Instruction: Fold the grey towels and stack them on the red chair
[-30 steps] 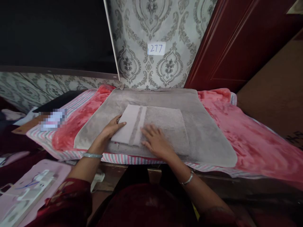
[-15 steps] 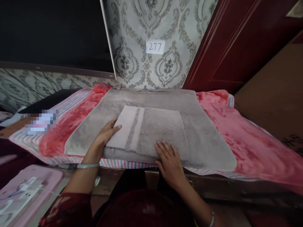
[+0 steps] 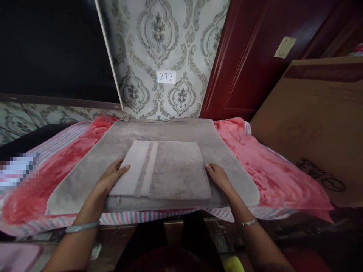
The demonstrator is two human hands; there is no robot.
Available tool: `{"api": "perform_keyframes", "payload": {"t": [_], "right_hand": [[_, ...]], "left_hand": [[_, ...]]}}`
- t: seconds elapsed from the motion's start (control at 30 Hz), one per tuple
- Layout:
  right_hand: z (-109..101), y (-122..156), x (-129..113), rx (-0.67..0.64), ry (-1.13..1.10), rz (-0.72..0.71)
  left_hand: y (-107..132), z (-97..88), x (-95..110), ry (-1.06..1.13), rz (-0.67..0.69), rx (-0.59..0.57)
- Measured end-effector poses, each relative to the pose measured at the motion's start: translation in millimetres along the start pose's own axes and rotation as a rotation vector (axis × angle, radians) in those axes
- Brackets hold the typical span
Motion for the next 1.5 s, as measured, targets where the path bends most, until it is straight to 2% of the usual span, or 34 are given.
{"api": "perform_keyframes", "payload": {"t": [0.1,0.27,0.5,0.63,0.73,0.8,0.9,1.07,1.23,1.3,1.37,1.5], "right_hand": [[5,-32,-9,-0.093,-0.02,0.057],[11,-53,-16,-0.067,-0.129,0.1],[20,-40,-14,-0.073,-0.482,0.115],[29,-31,-22,-0.169,-0.707,0.127],[35,-25,-26,-0.288,-0.932,0.231],[37,-21,-29,-0.343,-1.005,0.297],[35,-19,-35,-0.342,-0.985,0.29],[22,-20,-44,-0.236,-0.903,0.232],[-9,-36,-53,-0.205,-0.871,0.113],[-18,-44,-52,-0.18,-0.876,0.075],[-16,-50,-48,-0.169,-0.862,0.079],[11,-47,-26,-0.192,-0.732,0.172]], "left_hand": [[1,-0.3,-1,0.026,-0.023,-0.003],[-1,-2.4,-2,0.048,-0.022,0.035],[0,-0.4,-5,0.137,-0.088,0.043],[0,0.4,-8,0.197,-0.167,-0.007],[-1,0.6,-7,0.169,-0.236,-0.041],[-1,2.7,-6,0.122,-0.27,-0.069],[1,7.5,-1,0.069,-0.256,-0.093],[5,13.0,10,0.035,-0.145,-0.073],[17,18.0,27,0.112,-0.042,-0.073],[22,19.1,27,0.115,-0.012,-0.069],[26,19.3,21,0.113,-0.002,-0.061],[27,17.0,-2,0.069,-0.061,-0.081]]}}
Point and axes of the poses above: each hand's wrist, its own y-axis away from the middle knuckle, its own z-axis out of the palm, x = y × z, the point moved 7 cm from there along -y, towards the middle knuckle, and after that the axes turned 8 degrees about y, right-handed, at the moved point
